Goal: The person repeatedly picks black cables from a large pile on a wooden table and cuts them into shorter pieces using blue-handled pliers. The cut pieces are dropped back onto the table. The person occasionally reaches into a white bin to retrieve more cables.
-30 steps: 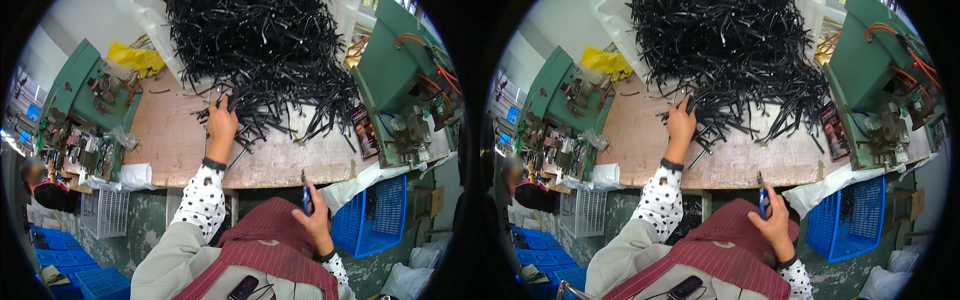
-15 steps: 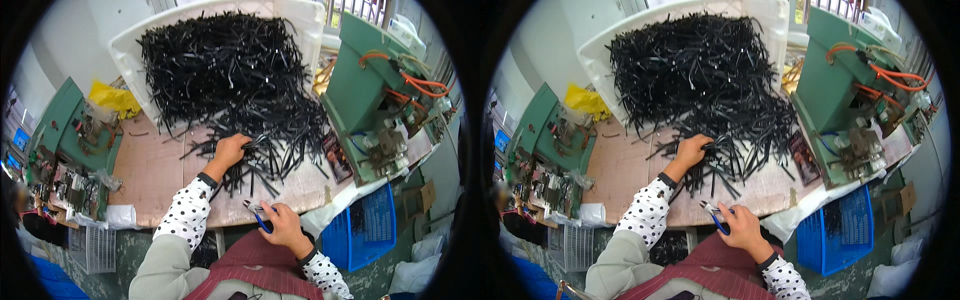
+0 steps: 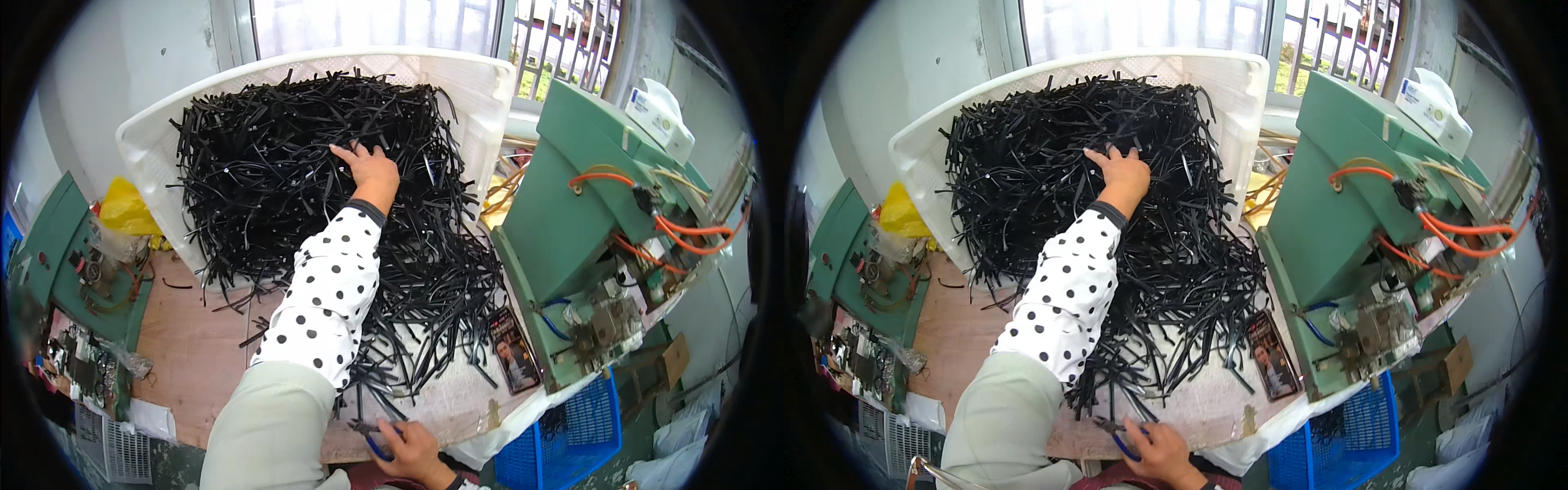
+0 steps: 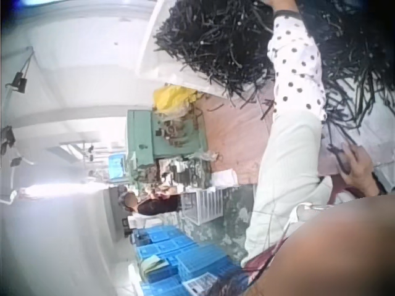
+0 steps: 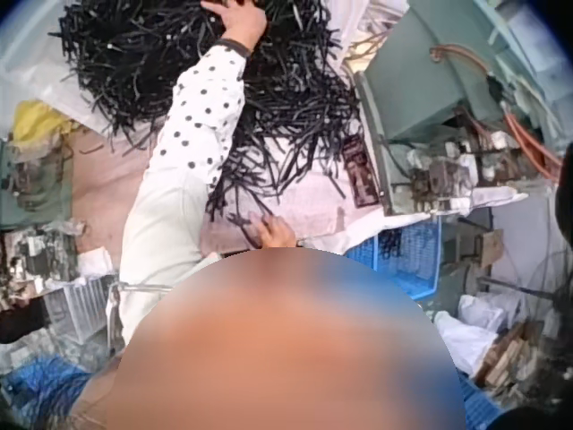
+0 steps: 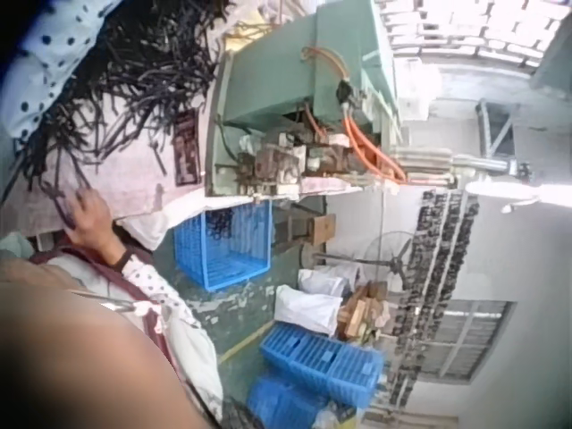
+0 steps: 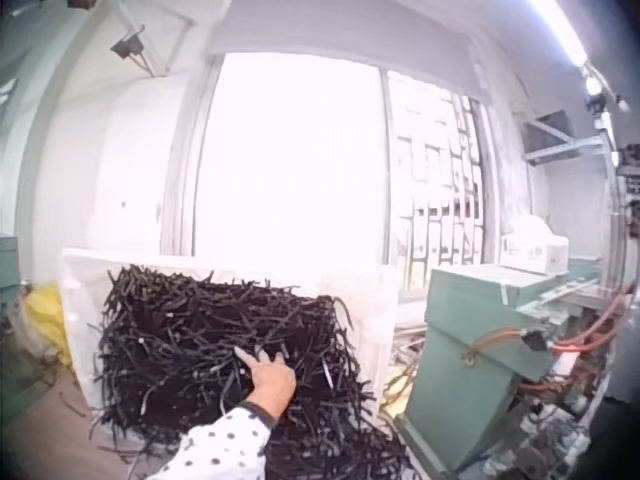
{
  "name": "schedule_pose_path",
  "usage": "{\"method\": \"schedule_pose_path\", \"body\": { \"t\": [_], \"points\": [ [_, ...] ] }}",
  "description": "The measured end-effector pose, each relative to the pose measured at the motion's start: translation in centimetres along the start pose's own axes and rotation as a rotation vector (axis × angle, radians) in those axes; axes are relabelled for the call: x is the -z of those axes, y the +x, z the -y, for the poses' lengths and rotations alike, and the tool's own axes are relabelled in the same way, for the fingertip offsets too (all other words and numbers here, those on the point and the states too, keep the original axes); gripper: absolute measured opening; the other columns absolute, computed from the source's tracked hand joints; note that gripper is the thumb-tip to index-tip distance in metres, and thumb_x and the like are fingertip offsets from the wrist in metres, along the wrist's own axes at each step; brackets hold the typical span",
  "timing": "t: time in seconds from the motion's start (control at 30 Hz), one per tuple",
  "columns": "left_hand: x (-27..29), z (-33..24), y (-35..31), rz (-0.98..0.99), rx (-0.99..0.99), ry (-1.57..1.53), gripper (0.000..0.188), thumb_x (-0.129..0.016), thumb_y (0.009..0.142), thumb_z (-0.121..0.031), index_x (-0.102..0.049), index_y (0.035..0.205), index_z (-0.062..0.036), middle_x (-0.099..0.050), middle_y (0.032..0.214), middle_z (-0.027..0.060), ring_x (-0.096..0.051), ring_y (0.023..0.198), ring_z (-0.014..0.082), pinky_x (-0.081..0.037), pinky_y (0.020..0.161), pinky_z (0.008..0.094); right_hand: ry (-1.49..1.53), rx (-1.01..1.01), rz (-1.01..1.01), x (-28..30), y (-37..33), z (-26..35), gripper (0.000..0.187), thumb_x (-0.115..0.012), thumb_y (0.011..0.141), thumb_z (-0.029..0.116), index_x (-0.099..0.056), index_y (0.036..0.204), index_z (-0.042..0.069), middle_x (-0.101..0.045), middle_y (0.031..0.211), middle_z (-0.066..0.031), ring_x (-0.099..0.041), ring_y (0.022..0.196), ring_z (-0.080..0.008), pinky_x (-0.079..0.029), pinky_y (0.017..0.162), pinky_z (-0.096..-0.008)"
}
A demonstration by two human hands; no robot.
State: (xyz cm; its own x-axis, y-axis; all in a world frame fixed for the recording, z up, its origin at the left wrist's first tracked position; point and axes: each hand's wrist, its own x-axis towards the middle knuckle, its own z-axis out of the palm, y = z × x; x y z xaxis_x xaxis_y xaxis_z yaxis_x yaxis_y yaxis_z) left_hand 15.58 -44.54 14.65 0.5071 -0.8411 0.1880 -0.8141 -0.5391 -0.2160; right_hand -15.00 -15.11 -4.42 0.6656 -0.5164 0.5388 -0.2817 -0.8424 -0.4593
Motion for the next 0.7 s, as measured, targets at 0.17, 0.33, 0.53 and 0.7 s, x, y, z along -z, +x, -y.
{"method": "schedule_pose_path", "body": {
  "t": [0.17, 0.33, 0.53, 0.7],
  "points": [
    [-3.9, 1.0, 4.6, -0.066, -0.056, 0.109, 0.034, -0.059, 0.088, -0.026, -0.069, 0.121, -0.0262, -0.049, 0.143, 0.0032, -0.032, 0.138, 0.0391, -0.013, 0.102, 0.0766, 0.02, 0.076, -0.11, -1.0, 0.0, -0.5, 0.064, -0.078, 0.066, 0.028, -0.062, 0.126, 0.01, -0.057, 0.084, -0.0109, -0.056, 0.068, -0.0279, -0.05, 0.06, -0.0367],
    [-3.7, 1.4, -0.1, -0.157, -0.213, 0.071, 0.029, -0.058, 0.086, -0.024, -0.074, 0.109, -0.0322, -0.059, 0.126, 0.0086, -0.04, 0.13, 0.0383, -0.025, 0.103, 0.0699, 0.054, -0.003, -0.041, 0.0, 0.1, -1.2, 0.061, -0.078, 0.066, 0.028, -0.064, 0.124, 0.015, -0.058, 0.09, -0.0086, -0.058, 0.072, -0.0252, -0.05, 0.059, -0.0343],
    [-3.5, 3.3, -7.7, -0.269, -0.31, -0.091, 0.025, -0.062, 0.076, -0.017, -0.076, 0.095, -0.0262, -0.061, 0.117, 0.0098, -0.042, 0.125, 0.0392, -0.031, 0.098, 0.0601, 0.014, 0.012, -0.109, -0.7, -0.2, -1.1, 0.066, -0.08, 0.061, 0.027, -0.063, 0.124, 0.013, -0.059, 0.09, -0.0102, -0.058, 0.073, -0.0263, -0.05, 0.061, -0.0345],
    [-5.3, 4.1, -13.7, -0.524, -0.51, -0.164, 0.015, -0.061, 0.072, -0.015, -0.072, 0.082, -0.0188, -0.064, 0.106, 0.0048, -0.049, 0.106, 0.0323, -0.034, 0.09, 0.0504, -0.012, 0.026, -0.13, -0.4, 0.0, -0.9, 0.067, -0.081, 0.06, 0.025, -0.063, 0.122, 0.009, -0.058, 0.088, -0.0116, -0.058, 0.075, -0.0284, -0.05, 0.063, -0.0361]
  ]
}}
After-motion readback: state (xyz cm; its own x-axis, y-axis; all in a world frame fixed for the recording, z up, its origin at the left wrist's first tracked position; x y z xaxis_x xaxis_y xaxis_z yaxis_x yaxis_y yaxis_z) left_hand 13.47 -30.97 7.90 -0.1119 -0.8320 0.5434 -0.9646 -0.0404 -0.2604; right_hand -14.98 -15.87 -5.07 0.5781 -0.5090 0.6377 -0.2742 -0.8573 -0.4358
